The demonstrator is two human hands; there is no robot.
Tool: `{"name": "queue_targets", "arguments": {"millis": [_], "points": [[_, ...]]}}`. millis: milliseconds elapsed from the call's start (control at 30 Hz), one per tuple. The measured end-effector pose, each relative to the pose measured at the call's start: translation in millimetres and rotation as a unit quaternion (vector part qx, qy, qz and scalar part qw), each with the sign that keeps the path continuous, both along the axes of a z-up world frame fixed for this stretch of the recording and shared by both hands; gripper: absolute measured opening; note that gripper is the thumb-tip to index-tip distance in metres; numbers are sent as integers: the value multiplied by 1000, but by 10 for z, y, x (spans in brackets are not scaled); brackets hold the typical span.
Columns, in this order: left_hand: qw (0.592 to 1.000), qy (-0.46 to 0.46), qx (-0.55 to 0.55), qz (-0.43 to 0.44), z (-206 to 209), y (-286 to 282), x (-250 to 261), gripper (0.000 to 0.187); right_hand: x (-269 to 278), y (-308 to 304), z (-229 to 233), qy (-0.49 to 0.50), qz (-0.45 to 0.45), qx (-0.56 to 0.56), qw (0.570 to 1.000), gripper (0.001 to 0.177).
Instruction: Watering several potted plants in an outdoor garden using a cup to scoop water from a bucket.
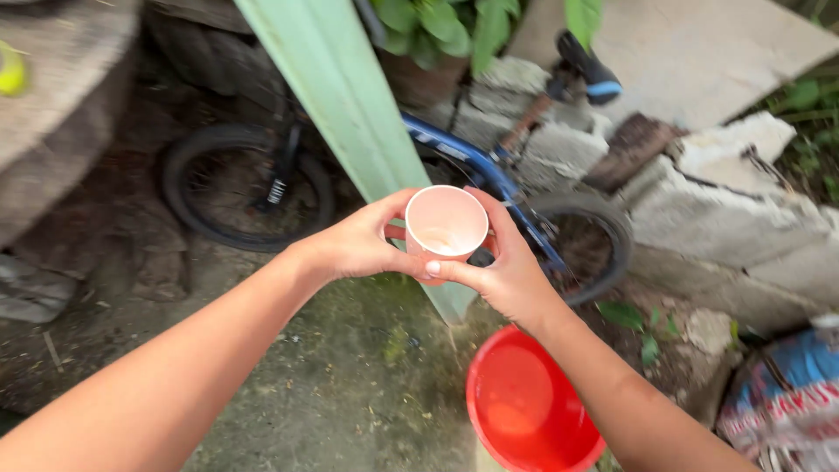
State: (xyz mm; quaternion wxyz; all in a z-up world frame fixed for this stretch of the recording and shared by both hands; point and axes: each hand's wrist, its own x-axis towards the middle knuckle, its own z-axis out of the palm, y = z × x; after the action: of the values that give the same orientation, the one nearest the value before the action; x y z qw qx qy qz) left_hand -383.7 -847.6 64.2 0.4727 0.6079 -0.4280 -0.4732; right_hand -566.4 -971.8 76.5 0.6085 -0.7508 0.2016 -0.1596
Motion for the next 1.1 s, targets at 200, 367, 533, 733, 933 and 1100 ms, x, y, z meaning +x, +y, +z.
{"name": "queue_targets", "arguments": {"millis": [200, 367, 533, 733, 933, 1100], "points": [[998, 5, 51, -47, -729, -597, -858, 108, -1009, -402, -766, 51, -76, 75, 993, 104], [990, 6, 117, -81, -1188, -955, -1595, 105, -1781, -566, -1269, 78, -126, 149, 978, 104], [982, 63, 134, -115, -1796, -1119, -2205, 99, -2413, -633, -1808, 108, -154, 194, 963, 97], [975, 107, 140, -136, -2511, -1276, -2681, 100, -2852, -650, -2339, 185, -216, 292, 913, 101], [957, -32, 233, -170, -3128, -1390, -2912, 105, -3142, -629, -3089, 265, -276, 389, 838, 96], [946, 4, 271, -179, -3737, -1425, -3010, 103, -3210, -641, -3443, 257, -287, 477, 790, 82]]}}
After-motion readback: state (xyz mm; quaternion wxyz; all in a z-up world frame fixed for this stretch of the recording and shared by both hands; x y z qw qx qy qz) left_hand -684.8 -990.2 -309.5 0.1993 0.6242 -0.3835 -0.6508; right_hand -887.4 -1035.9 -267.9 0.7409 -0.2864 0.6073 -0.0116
